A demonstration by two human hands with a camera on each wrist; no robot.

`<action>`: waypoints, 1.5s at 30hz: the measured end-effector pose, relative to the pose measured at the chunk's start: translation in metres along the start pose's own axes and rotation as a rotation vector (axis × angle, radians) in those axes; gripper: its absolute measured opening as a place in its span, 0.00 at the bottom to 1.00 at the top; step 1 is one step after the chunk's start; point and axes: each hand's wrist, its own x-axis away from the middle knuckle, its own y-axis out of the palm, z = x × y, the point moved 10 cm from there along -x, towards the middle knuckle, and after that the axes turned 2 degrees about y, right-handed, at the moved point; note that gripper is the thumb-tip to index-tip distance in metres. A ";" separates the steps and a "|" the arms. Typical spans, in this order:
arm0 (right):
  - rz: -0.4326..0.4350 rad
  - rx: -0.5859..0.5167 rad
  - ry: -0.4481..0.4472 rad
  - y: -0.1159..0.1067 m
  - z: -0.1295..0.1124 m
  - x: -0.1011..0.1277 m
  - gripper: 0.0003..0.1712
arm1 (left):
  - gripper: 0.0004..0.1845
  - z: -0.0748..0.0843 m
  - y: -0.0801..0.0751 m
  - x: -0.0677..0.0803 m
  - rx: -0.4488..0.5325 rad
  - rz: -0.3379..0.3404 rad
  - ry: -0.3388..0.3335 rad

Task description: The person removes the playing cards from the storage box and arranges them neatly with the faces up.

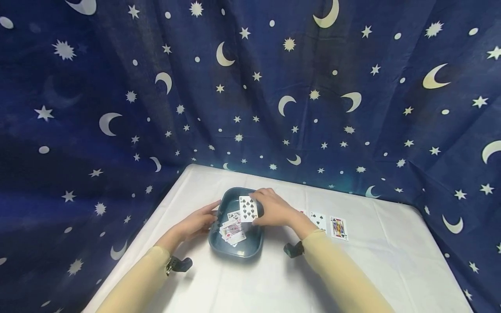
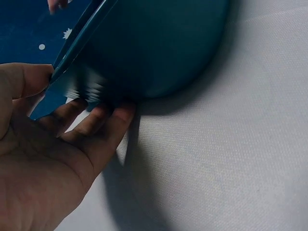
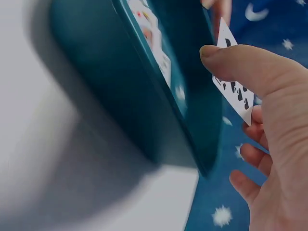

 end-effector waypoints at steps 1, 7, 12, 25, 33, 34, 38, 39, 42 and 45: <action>0.015 -0.005 0.008 -0.008 0.006 0.005 0.55 | 0.39 0.000 0.000 0.000 -0.006 0.004 -0.001; 0.054 -0.040 0.112 -0.044 0.060 0.045 0.55 | 0.39 -0.001 -0.001 -0.001 -0.017 0.019 -0.014; 0.070 -0.042 0.216 -0.065 0.105 0.084 0.54 | 0.39 -0.002 -0.003 -0.001 -0.026 0.021 -0.014; 0.058 0.001 0.406 -0.079 0.215 0.178 0.54 | 0.38 -0.002 -0.002 -0.002 -0.022 0.011 -0.003; 0.005 0.005 0.479 -0.065 0.260 0.227 0.54 | 0.38 -0.002 -0.003 -0.001 -0.028 0.008 -0.012; -0.002 0.003 0.486 -0.063 0.263 0.230 0.54 | 0.38 -0.002 -0.003 -0.001 -0.028 0.010 -0.015; -0.047 -0.009 0.536 -0.054 0.276 0.239 0.56 | 0.38 -0.001 -0.004 0.000 -0.045 0.021 -0.022; -0.058 -0.014 0.548 -0.052 0.279 0.240 0.56 | 0.38 -0.001 -0.004 0.000 -0.050 0.022 -0.022; -0.089 -0.033 0.574 -0.047 0.284 0.242 0.56 | 0.37 -0.001 -0.003 -0.001 -0.059 0.023 -0.021; -0.111 -0.045 0.579 -0.044 0.285 0.240 0.56 | 0.37 0.000 -0.003 -0.001 -0.053 0.024 -0.024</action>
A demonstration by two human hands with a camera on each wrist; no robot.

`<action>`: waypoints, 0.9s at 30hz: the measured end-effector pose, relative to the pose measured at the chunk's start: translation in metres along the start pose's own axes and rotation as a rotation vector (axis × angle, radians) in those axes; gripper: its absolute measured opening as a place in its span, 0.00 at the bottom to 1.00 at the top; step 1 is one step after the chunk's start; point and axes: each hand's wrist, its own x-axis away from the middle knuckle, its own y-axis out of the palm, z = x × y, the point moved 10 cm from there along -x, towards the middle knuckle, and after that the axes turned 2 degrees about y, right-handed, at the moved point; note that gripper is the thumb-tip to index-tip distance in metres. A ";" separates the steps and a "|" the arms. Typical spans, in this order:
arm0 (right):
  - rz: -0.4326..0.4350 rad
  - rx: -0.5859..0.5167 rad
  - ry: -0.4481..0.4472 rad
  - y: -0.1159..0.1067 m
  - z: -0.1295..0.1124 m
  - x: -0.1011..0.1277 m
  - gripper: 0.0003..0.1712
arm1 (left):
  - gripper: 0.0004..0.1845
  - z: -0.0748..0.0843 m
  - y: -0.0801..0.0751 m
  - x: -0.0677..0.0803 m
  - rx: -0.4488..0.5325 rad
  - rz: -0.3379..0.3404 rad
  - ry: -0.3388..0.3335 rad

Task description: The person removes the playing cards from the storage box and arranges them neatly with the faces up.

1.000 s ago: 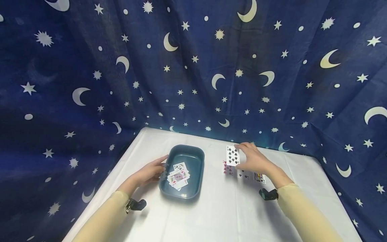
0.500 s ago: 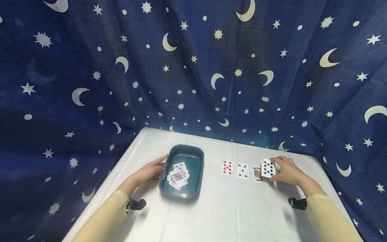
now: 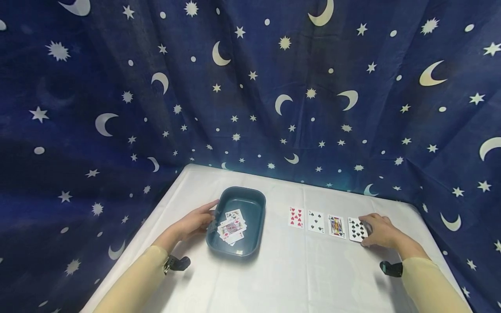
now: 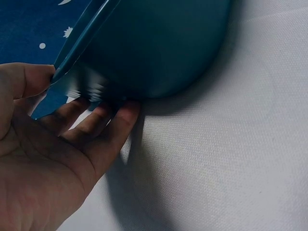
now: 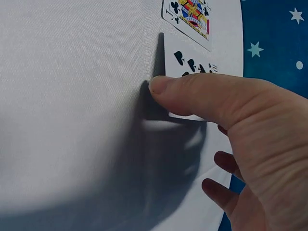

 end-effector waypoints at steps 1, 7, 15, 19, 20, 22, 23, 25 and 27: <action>-0.005 -0.002 0.002 0.001 0.000 -0.001 0.56 | 0.37 0.000 0.000 0.000 0.003 0.000 0.000; -0.039 -0.032 0.022 0.005 0.002 -0.004 0.56 | 0.37 -0.001 0.001 0.000 0.011 -0.006 -0.007; -0.066 -0.036 0.024 0.009 0.006 -0.007 0.55 | 0.36 -0.001 0.001 0.000 0.009 -0.007 -0.005; -0.076 -0.058 0.034 0.011 0.008 -0.007 0.56 | 0.37 -0.002 0.001 -0.001 0.016 -0.009 -0.008; -0.075 -0.062 0.037 0.011 0.008 -0.006 0.55 | 0.37 -0.002 0.001 -0.001 0.020 -0.009 -0.008; -0.078 -0.061 0.037 0.011 0.007 -0.007 0.55 | 0.37 -0.002 0.001 -0.002 0.023 -0.010 -0.008; -0.078 -0.059 0.036 0.011 0.007 -0.006 0.55 | 0.37 -0.002 0.000 -0.002 0.024 -0.010 -0.007; -0.076 -0.054 0.039 0.010 0.006 -0.006 0.55 | 0.37 -0.003 0.000 -0.002 0.025 -0.009 -0.008; -0.075 -0.049 0.040 0.011 0.006 -0.006 0.55 | 0.37 -0.003 -0.001 -0.002 0.023 -0.005 -0.012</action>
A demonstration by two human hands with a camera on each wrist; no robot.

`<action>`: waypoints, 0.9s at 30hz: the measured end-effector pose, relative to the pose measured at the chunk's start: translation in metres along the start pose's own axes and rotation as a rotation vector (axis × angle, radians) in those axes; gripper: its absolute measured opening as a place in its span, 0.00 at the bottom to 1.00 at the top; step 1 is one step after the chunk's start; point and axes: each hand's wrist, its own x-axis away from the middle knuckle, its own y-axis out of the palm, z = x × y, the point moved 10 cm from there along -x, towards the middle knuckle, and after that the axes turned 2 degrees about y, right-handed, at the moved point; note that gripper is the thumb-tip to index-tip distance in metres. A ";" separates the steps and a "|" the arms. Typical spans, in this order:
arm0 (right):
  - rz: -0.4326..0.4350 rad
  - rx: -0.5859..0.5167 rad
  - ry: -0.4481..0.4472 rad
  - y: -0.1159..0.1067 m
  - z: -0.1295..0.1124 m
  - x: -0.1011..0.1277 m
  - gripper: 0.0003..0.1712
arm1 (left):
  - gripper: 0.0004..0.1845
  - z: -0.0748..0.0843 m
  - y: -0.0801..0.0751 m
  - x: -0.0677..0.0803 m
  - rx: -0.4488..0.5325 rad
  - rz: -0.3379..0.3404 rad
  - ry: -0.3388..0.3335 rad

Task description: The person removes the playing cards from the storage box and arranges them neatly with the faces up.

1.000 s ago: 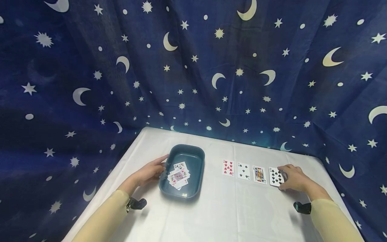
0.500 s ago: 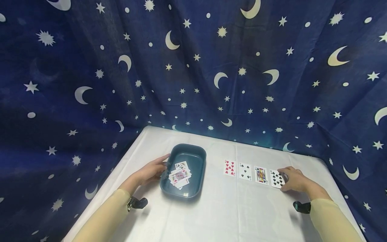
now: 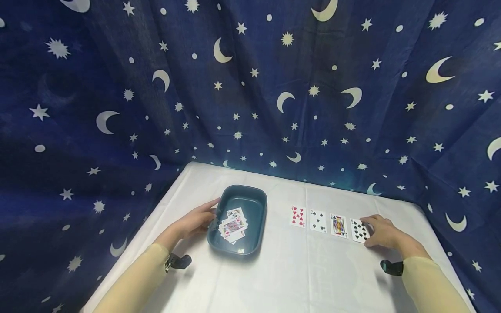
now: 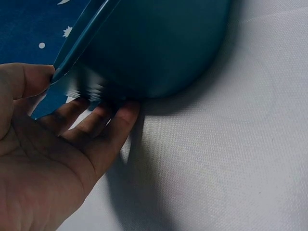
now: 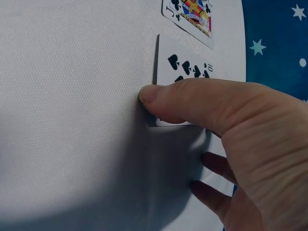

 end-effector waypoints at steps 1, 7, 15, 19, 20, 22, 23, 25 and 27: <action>0.002 0.001 0.002 0.000 0.000 0.000 0.55 | 0.37 0.000 0.000 0.000 -0.003 0.003 -0.002; 0.003 -0.002 0.017 0.000 0.000 0.000 0.55 | 0.37 0.001 -0.001 0.001 -0.011 0.010 -0.012; -0.004 0.013 0.013 -0.001 -0.001 -0.001 0.55 | 0.37 0.000 0.000 0.001 -0.009 0.005 -0.011; -0.011 0.012 0.021 -0.001 -0.001 -0.001 0.56 | 0.37 0.000 0.000 0.000 -0.011 0.003 -0.008; -0.010 0.013 0.023 -0.001 -0.001 -0.002 0.56 | 0.37 0.000 0.000 0.000 -0.012 0.003 -0.008; -0.011 0.014 0.026 -0.001 -0.001 -0.002 0.56 | 0.37 0.000 0.000 0.000 -0.011 0.001 -0.007; -0.011 0.015 0.027 0.000 0.000 -0.003 0.56 | 0.37 0.000 0.000 0.000 -0.008 0.001 -0.006; -0.010 0.013 0.031 0.001 0.001 -0.003 0.57 | 0.37 0.000 0.000 0.000 -0.004 0.002 -0.005; -0.012 0.009 0.032 0.001 0.002 -0.004 0.57 | 0.37 0.000 0.000 0.000 -0.002 0.004 -0.006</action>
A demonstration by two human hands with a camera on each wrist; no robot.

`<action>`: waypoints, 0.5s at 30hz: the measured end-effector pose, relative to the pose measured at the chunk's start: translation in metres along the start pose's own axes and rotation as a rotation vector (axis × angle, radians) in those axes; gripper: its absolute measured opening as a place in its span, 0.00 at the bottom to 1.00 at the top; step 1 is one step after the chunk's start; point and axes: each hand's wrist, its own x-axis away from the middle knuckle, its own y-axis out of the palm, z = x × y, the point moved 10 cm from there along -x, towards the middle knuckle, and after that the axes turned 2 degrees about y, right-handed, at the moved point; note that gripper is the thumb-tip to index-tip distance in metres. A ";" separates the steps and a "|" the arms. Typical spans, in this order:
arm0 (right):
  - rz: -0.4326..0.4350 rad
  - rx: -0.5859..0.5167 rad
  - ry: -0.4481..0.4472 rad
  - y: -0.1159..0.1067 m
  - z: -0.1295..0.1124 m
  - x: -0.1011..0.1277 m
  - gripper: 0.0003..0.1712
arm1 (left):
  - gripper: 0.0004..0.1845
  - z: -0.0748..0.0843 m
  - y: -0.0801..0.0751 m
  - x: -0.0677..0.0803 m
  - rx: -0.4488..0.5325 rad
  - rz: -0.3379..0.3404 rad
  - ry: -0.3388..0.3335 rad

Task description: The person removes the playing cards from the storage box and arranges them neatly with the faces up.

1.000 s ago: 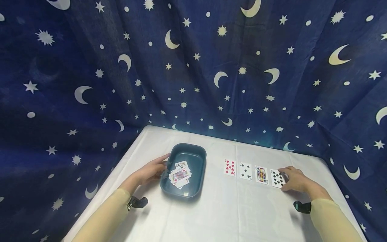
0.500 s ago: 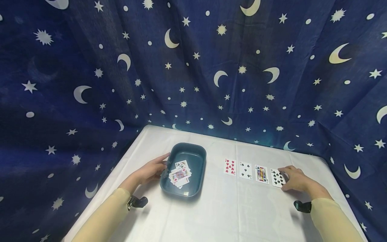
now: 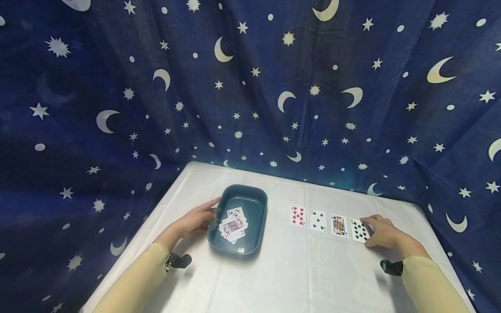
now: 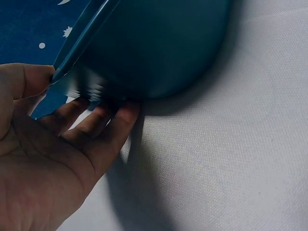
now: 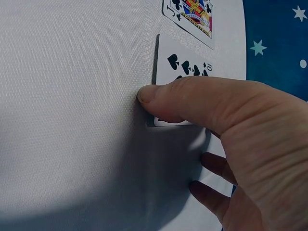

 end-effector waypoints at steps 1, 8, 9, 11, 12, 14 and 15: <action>0.000 -0.003 0.003 0.000 0.000 0.000 0.57 | 0.37 0.000 0.000 0.000 -0.001 0.000 0.000; -0.008 -0.012 0.019 0.000 0.000 0.002 0.58 | 0.37 0.001 0.000 0.000 -0.015 0.002 -0.002; -0.009 -0.012 0.019 0.000 -0.001 0.002 0.58 | 0.37 0.001 0.000 0.000 -0.012 0.001 -0.002; -0.005 -0.004 0.015 0.000 -0.001 0.002 0.57 | 0.37 0.001 0.000 0.000 -0.008 -0.001 -0.001; -0.001 -0.002 0.012 -0.001 -0.001 0.003 0.57 | 0.37 0.001 0.000 0.000 -0.007 -0.002 0.000; 0.009 0.001 0.004 0.000 -0.002 0.003 0.56 | 0.37 0.000 0.000 -0.001 -0.002 -0.005 0.000; 0.011 0.003 0.001 0.000 -0.001 0.002 0.56 | 0.37 -0.001 0.000 -0.001 -0.003 -0.005 0.000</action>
